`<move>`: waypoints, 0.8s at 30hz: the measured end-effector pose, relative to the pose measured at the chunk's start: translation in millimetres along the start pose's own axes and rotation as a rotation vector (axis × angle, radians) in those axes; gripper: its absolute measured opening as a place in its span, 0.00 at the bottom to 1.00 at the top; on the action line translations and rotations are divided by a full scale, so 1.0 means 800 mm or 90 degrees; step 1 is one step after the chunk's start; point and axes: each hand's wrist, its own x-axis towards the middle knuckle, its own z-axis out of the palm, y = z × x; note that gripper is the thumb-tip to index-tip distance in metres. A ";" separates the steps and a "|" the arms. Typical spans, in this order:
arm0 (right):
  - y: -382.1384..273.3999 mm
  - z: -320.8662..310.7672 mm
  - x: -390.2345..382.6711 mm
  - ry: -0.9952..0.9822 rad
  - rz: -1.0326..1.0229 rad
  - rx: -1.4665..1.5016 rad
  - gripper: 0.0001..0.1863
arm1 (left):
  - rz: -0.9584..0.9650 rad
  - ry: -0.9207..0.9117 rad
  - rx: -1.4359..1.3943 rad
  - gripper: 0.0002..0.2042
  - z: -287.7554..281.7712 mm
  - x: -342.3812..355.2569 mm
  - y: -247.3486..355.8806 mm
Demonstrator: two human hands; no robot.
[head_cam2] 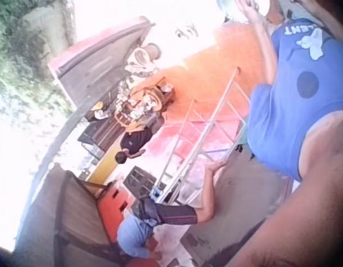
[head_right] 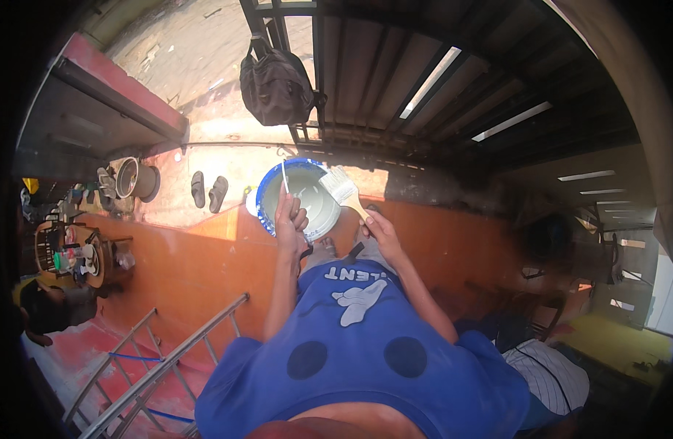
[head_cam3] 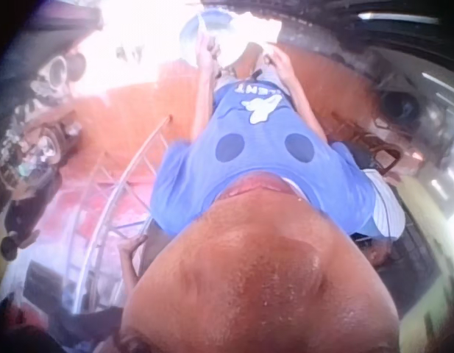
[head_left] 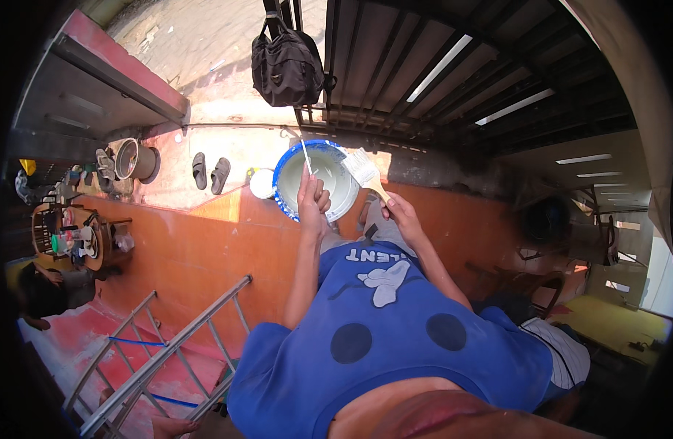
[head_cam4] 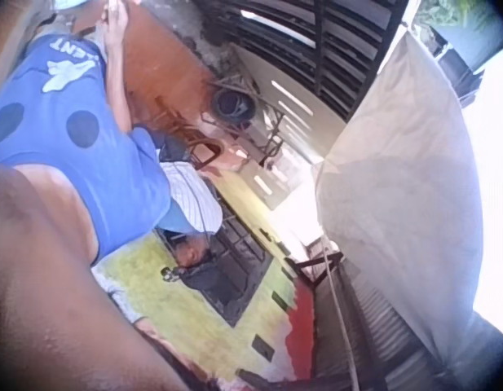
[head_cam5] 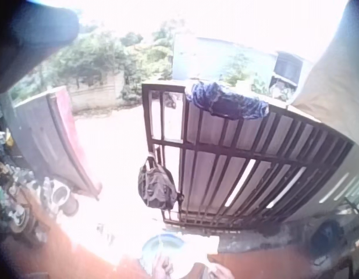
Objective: The person paints a white wall and gate using a paintbrush and a bucket of white paint. They repeatedly dip the brush into the paint and apply it to the wall surface, moving along the wall and gate as they work.
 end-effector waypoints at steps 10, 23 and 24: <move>-0.014 -0.060 0.342 0.190 -0.108 -0.101 0.14 | 0.180 0.249 -0.008 0.26 -0.013 0.005 0.035; -0.039 -0.065 0.566 0.347 -0.367 -0.273 0.16 | 0.351 0.550 -0.030 0.22 0.011 0.007 0.040; -0.044 -0.063 0.574 0.349 -0.355 -0.261 0.16 | 0.363 0.545 -0.029 0.22 0.010 0.006 0.041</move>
